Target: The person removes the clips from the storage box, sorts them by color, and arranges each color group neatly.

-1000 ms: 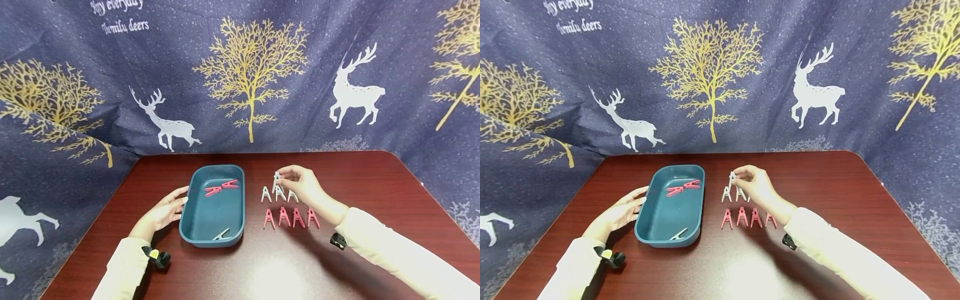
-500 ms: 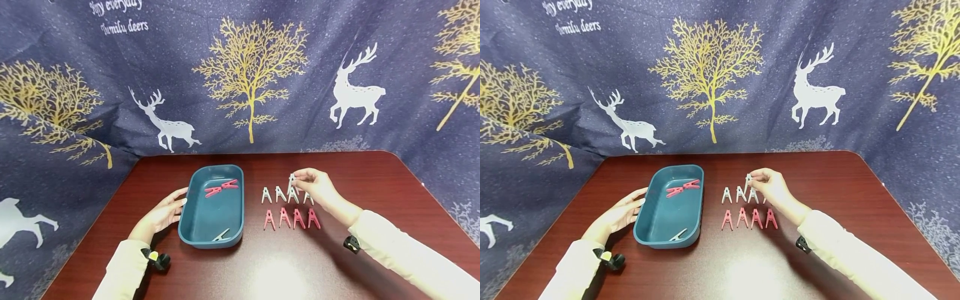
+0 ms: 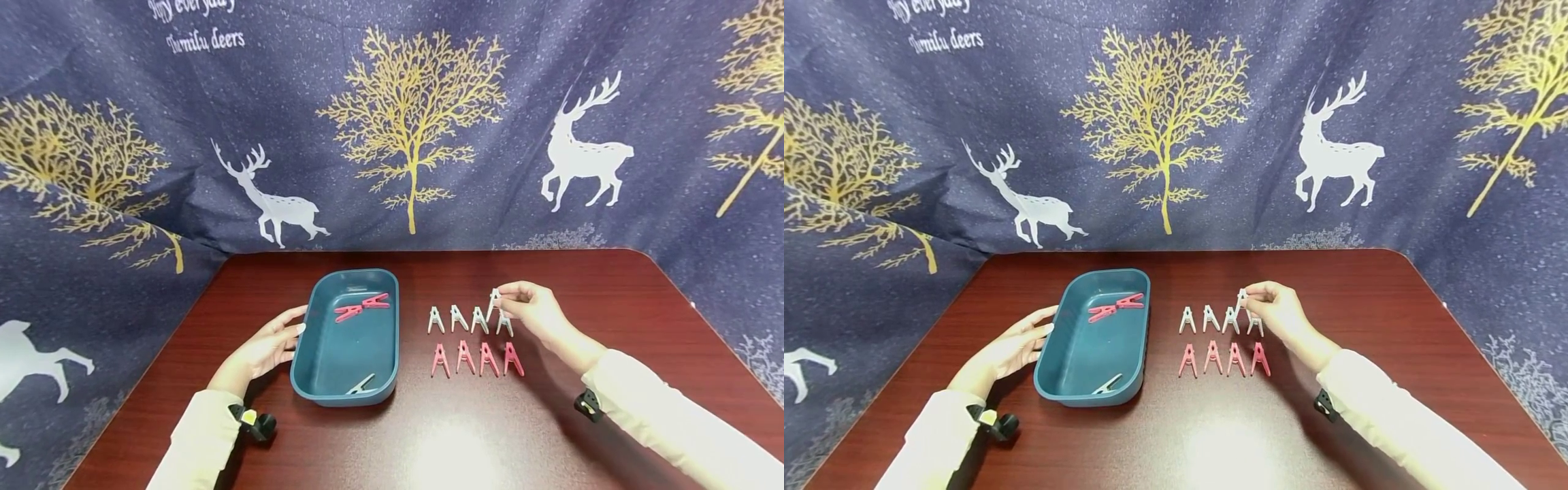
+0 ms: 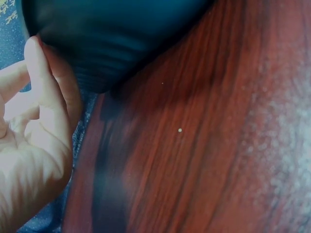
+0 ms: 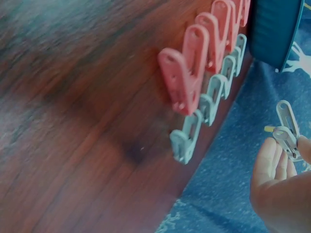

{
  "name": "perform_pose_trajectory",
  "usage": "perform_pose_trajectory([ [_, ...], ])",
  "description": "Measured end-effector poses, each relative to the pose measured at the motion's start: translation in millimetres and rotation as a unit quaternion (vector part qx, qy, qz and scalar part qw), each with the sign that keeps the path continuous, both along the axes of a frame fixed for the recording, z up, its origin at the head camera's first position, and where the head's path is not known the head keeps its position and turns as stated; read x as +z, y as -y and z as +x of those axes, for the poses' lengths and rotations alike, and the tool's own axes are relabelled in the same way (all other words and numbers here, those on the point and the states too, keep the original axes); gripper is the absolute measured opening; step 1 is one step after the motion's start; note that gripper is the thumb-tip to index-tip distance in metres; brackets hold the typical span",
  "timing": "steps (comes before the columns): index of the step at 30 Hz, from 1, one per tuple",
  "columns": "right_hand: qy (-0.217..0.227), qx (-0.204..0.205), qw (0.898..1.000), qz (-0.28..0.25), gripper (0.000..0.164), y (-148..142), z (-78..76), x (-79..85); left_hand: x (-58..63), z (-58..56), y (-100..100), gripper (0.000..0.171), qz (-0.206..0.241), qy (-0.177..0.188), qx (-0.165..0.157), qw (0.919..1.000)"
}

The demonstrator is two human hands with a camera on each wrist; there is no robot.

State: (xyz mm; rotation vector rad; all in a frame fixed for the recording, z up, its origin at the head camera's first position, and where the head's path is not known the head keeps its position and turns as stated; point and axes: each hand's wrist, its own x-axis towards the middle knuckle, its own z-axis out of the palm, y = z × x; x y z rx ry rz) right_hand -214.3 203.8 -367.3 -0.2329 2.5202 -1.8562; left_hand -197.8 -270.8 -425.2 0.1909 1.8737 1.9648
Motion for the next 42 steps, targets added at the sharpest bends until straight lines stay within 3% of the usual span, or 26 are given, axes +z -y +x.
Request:
perform_pose_trajectory([
  [23, 0.033, -0.005, 0.999, 0.002, 0.039, -47, -11.8, -22.0, 1.1, -1.5, -4, 0.051, 0.001, 0.002, 0.003, 1.0000],
  [34, 0.069, 0.007, 0.997, 0.030, 0.040, -53, -15.4, -33.9, 0.6, -3.2, -2, 0.051, -0.003, -0.003, 0.001, 1.0000],
  [42, 0.082, 0.014, 0.996, 0.028, 0.040, -57, -16.9, -40.4, 0.1, 1.2, -4, 0.050, 0.022, -0.001, 0.006, 0.9997],
])
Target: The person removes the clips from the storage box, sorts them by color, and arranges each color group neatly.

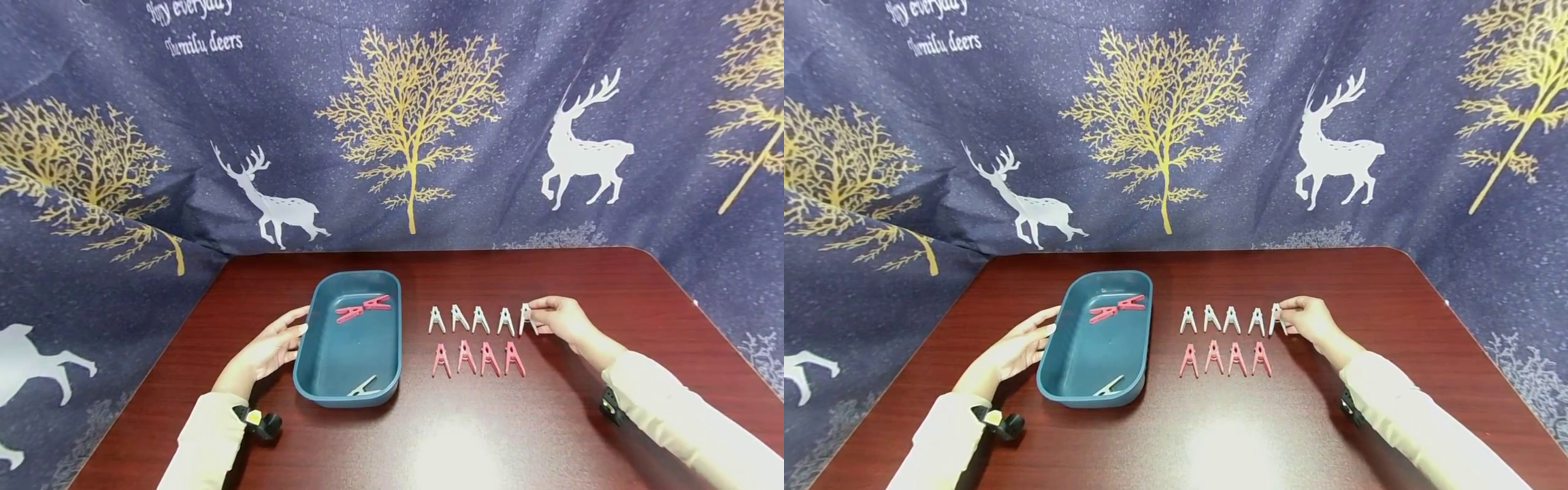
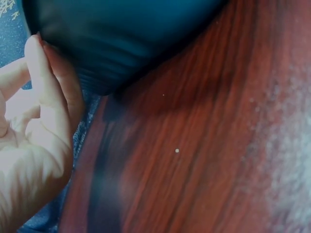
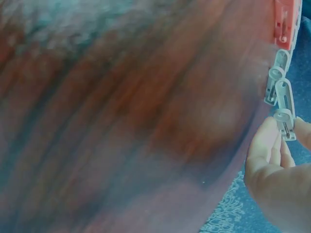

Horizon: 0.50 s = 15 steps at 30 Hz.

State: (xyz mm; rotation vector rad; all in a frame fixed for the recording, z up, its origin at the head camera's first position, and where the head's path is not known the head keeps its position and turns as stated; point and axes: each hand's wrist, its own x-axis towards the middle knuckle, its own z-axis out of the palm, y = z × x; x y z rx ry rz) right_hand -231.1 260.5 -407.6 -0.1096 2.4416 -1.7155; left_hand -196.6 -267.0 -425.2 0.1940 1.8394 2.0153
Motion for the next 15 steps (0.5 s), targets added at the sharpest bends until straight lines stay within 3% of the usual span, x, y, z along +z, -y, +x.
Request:
perform_pose_trajectory([
  [15, 0.021, -0.003, 0.998, 0.059, 0.041, 0.7, -5.1, -4.6, -3.9, -1.5, 0.9, 0.049, -0.007, -0.019, 0.000, 0.9998],
])
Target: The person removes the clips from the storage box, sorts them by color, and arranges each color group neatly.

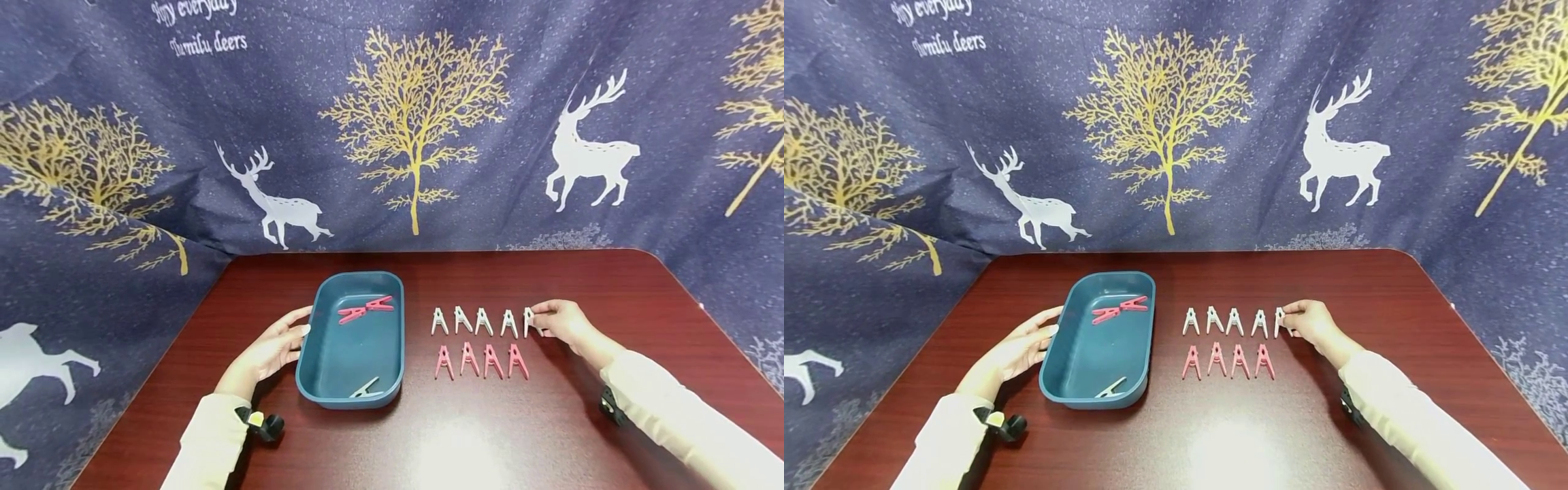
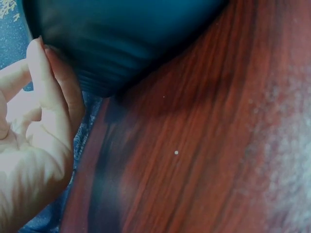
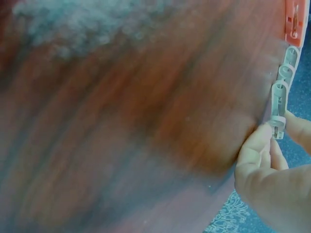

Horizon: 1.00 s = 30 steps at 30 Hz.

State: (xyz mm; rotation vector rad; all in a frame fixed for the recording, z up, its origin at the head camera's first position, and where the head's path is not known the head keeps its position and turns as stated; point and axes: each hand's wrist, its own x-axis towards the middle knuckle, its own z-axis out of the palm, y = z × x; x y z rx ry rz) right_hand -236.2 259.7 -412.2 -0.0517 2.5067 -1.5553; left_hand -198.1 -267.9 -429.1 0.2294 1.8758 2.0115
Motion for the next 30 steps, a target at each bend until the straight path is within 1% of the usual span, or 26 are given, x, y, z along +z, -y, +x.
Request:
perform_pose_trajectory([
  [5, -0.008, -0.003, 1.000, 0.026, 0.037, 0, 1.1, -0.4, -2.1, -0.2, -1, 0.047, 0.032, 0.012, 0.000, 0.9994],
  [9, -0.021, -0.008, 0.999, 0.036, 0.037, 1, 0.9, 1.3, -3.9, -0.7, 0, 0.045, 0.055, 0.012, -0.001, 0.9984],
  [14, -0.034, -0.024, 0.997, 0.058, 0.038, 3, -1.5, 9.2, -5.7, -3.6, 1, 0.044, 0.062, 0.006, -0.006, 0.9980],
  [19, -0.041, -0.028, 0.997, 0.066, 0.041, 9, -4.4, 24.0, -4.3, -6.1, 3, 0.043, 0.067, 0.005, -0.012, 0.9977],
  [22, -0.059, -0.023, 0.995, 0.073, 0.041, 15, -6.7, 34.9, -2.0, -6.4, 3, 0.043, 0.066, 0.007, -0.016, 0.9977],
  [27, -0.092, -0.006, 0.992, 0.081, 0.037, 31, -12.2, 53.5, 3.4, -4.0, 1, 0.041, 0.067, 0.020, -0.012, 0.9975],
  [30, -0.110, 0.011, 0.990, 0.092, 0.035, 45, -14.8, 65.5, 6.2, -1.7, 0, 0.040, 0.071, 0.030, -0.009, 0.9970],
])
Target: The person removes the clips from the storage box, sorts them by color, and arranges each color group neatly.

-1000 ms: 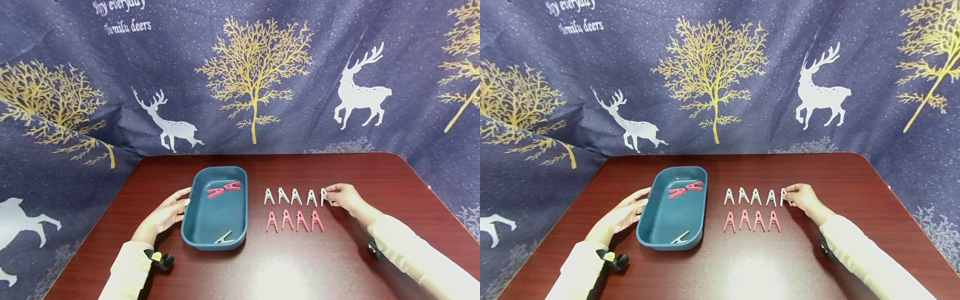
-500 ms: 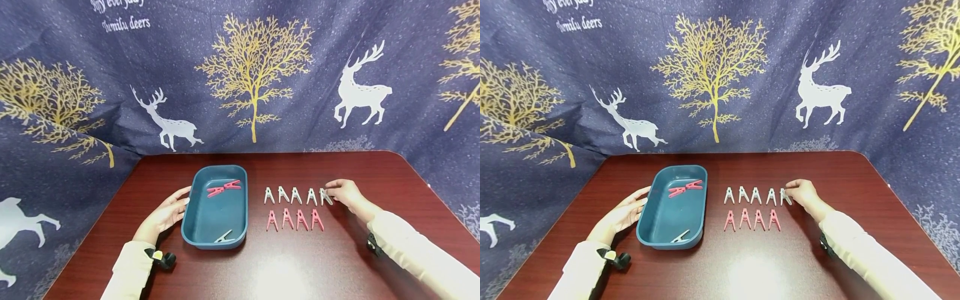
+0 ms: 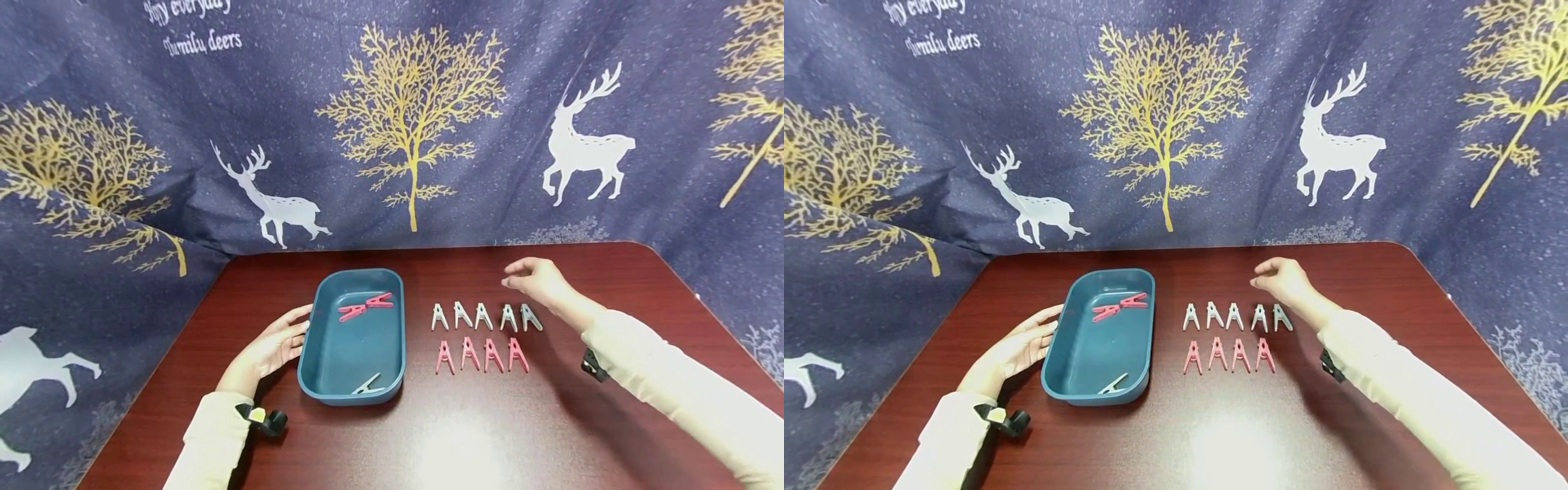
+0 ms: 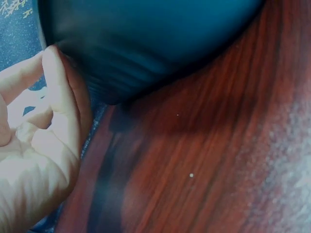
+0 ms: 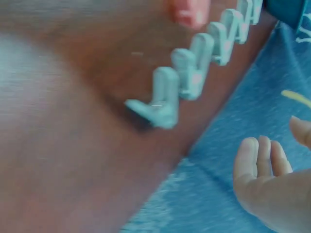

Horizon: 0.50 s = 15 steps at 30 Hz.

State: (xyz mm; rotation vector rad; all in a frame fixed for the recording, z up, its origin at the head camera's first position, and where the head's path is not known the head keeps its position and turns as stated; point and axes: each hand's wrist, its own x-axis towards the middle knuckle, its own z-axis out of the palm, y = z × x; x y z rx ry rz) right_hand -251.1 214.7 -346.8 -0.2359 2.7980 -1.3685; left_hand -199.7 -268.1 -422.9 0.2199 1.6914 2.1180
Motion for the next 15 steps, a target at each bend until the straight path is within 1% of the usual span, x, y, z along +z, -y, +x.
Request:
perform_pose_trajectory([
  [3, -0.017, 0.023, 0.999, 0.019, 0.033, 17, -4.1, 11.5, 1.0, 0.8, 0, 0.041, -0.005, 0.003, -0.001, 1.0000],
  [8, -0.039, 0.073, 0.996, 0.022, 0.028, 52, -9.9, 25.8, -0.8, 0.4, 0, 0.047, -0.031, -0.009, -0.006, 0.9995],
  [12, -0.045, 0.114, 0.992, 0.027, 0.026, 81, -11.6, 34.1, -2.7, 0.1, 1, 0.050, -0.042, -0.016, -0.007, 0.9990],
  [15, -0.043, 0.144, 0.988, 0.030, 0.026, 100, -11.1, 38.5, -2.9, 0.2, 1, 0.050, -0.042, -0.021, -0.010, 0.9988],
])
